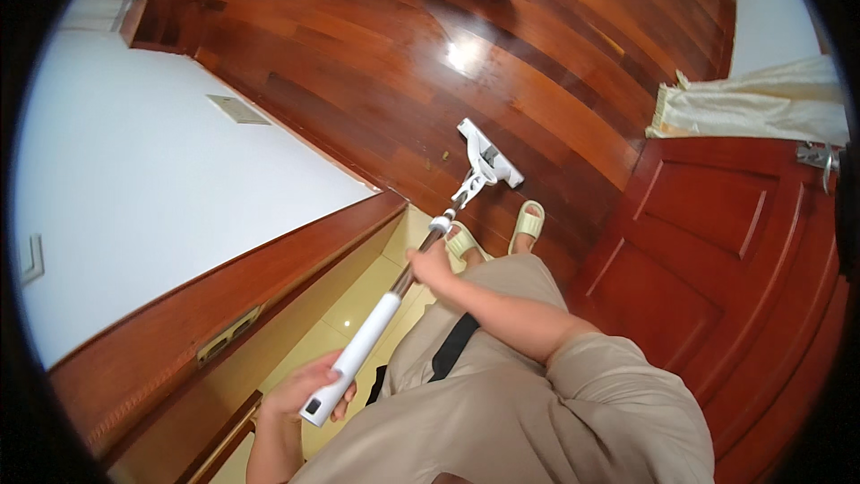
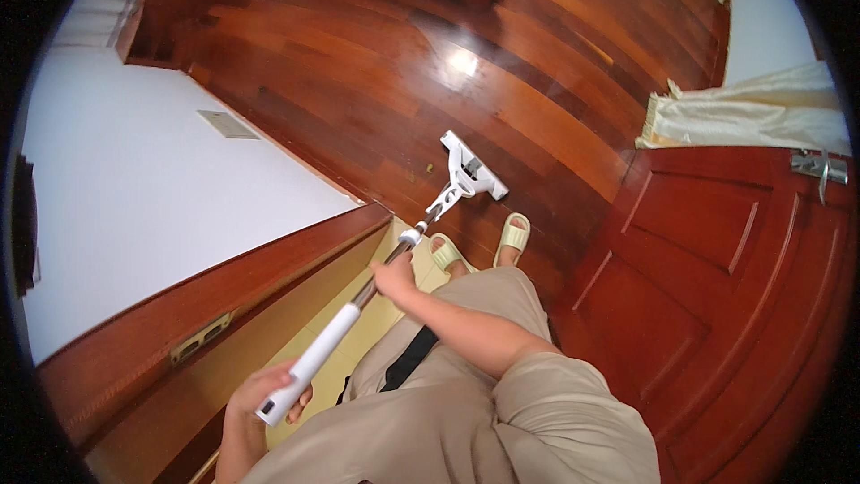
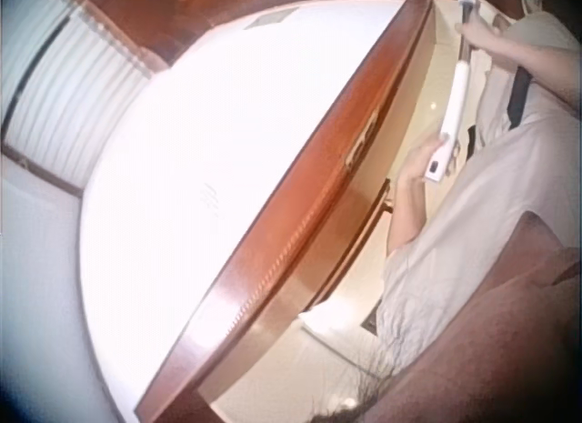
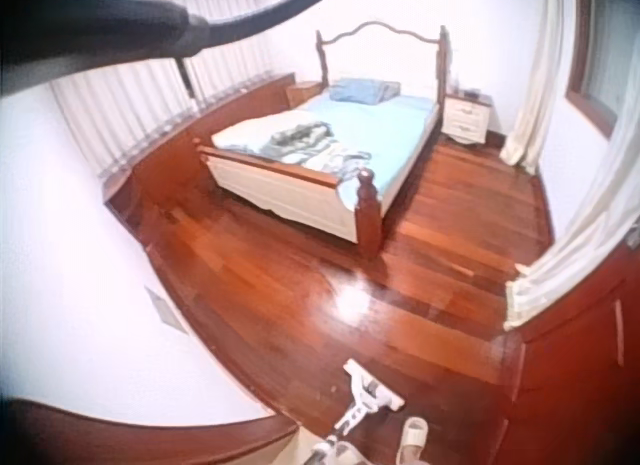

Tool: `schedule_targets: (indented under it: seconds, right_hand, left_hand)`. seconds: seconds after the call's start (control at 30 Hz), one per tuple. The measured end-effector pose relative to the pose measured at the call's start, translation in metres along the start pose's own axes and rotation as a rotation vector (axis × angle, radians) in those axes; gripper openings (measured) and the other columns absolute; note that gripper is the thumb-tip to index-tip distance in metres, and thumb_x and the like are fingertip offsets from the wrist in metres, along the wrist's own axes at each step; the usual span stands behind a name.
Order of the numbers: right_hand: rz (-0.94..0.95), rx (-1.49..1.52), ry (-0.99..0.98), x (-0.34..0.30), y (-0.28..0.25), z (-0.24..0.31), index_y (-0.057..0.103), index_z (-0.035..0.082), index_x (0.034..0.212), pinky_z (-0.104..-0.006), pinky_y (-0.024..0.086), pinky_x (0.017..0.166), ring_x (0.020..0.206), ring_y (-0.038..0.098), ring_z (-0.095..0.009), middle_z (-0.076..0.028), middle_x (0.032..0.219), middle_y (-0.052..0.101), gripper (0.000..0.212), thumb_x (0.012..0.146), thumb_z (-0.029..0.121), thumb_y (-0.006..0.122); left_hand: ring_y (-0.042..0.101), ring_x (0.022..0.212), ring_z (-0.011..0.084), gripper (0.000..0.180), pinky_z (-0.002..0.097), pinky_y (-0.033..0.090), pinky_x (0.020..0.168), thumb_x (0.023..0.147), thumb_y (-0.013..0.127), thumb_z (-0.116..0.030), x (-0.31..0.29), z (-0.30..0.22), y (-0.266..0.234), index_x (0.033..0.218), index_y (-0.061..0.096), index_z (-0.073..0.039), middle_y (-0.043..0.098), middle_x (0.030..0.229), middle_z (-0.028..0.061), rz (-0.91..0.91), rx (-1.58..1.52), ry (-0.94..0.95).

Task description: The person mops the floor in a bedroom using a mop. They move a small trash bin to clean underneath it, then continue mopping around the bed and furniture before exiting the room.

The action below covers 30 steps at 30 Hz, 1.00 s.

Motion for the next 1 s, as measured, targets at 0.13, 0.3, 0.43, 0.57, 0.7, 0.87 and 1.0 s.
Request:
schedule_targets:
  seconds: [0.13, 0.3, 0.43, 0.57, 0.7, 0.87, 1.0]
  right_hand:
    - [0.325, 0.265, 0.094, -0.030, 0.029, 0.076, 0.045, 0.003, 0.076, -0.0286, 0.035, 0.036, 0.044, 0.044, -0.015, -0.006, 0.063, 0.047, 0.014, 0.080, 0.014, 0.052]
    - [0.469, 0.371, -0.009, -0.017, 0.046, 0.138, 0.053, 0.005, 0.079, -0.0295, 0.043, 0.042, 0.049, 0.051, -0.018, -0.007, 0.067, 0.055, 0.027, 0.085, 0.031, 0.050]
    - [0.409, -0.129, -0.282, 0.002, -0.007, 0.188, 0.058, 0.006, 0.103, -0.0320, 0.049, 0.049, 0.065, 0.059, -0.021, -0.011, 0.082, 0.061, 0.054, 0.091, 0.054, 0.038]
    - [0.402, 0.018, -0.097, -0.063, -0.078, 0.217, 0.049, 0.005, 0.122, -0.0355, 0.053, 0.063, 0.078, 0.062, -0.023, -0.012, 0.087, 0.061, 0.054, 0.094, 0.049, 0.037]
    - [0.557, -0.212, 0.108, -0.084, -0.098, 0.179, 0.041, 0.002, 0.127, -0.0338, 0.054, 0.064, 0.083, 0.063, -0.025, -0.017, 0.103, 0.061, 0.054, 0.093, 0.044, 0.042]
    - [0.551, 0.103, 0.285, -0.065, -0.134, 0.105, 0.036, -0.002, 0.127, -0.0299, 0.053, 0.051, 0.068, 0.063, -0.021, -0.019, 0.102, 0.062, 0.048, 0.091, 0.029, 0.044]
    - [0.389, -0.286, 0.336, -0.072, -0.134, 0.037, 0.042, 0.009, 0.122, -0.0247, 0.044, 0.045, 0.054, 0.052, -0.012, -0.006, 0.080, 0.058, 0.033, 0.094, 0.027, 0.040]
  left_hand:
    - [0.060, 0.087, 0.0230, 0.061, 0.0345, 0.050, 0.068, 0.085, 0.053, -0.041, -0.002, -0.052, -0.015, 0.125, 0.039, 0.003, 0.057, 0.105, 0.0169, -0.308, 0.274, 0.638]
    - [0.050, 0.110, 0.0284, 0.042, 0.0374, 0.041, 0.095, 0.074, 0.067, -0.007, 0.035, -0.147, 0.064, 0.113, 0.052, -0.003, 0.047, 0.123, 0.0140, -0.402, 1.150, 1.578]
    - [0.053, 0.100, 0.0295, 0.032, 0.0369, 0.042, 0.089, 0.070, 0.060, 0.006, 0.066, -0.201, 0.090, 0.101, 0.056, -0.003, 0.056, 0.101, 0.0144, -0.064, 1.141, 1.397]
    - [0.054, 0.088, 0.0367, 0.033, 0.0401, 0.045, 0.076, 0.063, 0.057, 0.009, 0.139, -0.236, 0.056, 0.094, 0.055, -0.003, 0.058, 0.090, 0.0162, -0.160, 1.422, 1.406]
    - [0.054, 0.089, 0.0359, 0.027, 0.0421, 0.044, 0.076, 0.062, 0.061, 0.004, 0.242, -0.208, 0.033, 0.086, 0.053, -0.004, 0.057, 0.085, 0.0139, -0.188, 1.591, 1.355]
    - [0.051, 0.103, 0.0318, 0.035, 0.0386, 0.042, 0.088, 0.065, 0.061, 0.001, 0.303, -0.173, 0.040, 0.098, 0.055, -0.007, 0.056, 0.100, 0.0122, -0.152, 1.513, 1.271]
    - [0.032, 0.130, 0.0282, 0.051, 0.0474, 0.029, 0.104, 0.071, 0.064, -0.008, 0.379, -0.125, -0.025, 0.120, 0.053, -0.014, 0.049, 0.126, 0.0068, -0.245, 1.786, 0.718]
Point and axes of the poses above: each hand's wrist, its own x-axis towards the middle knuckle, its own y-axis out of the palm, z = x × y, the point moved 7 cm from there along x, towards the middle knuckle
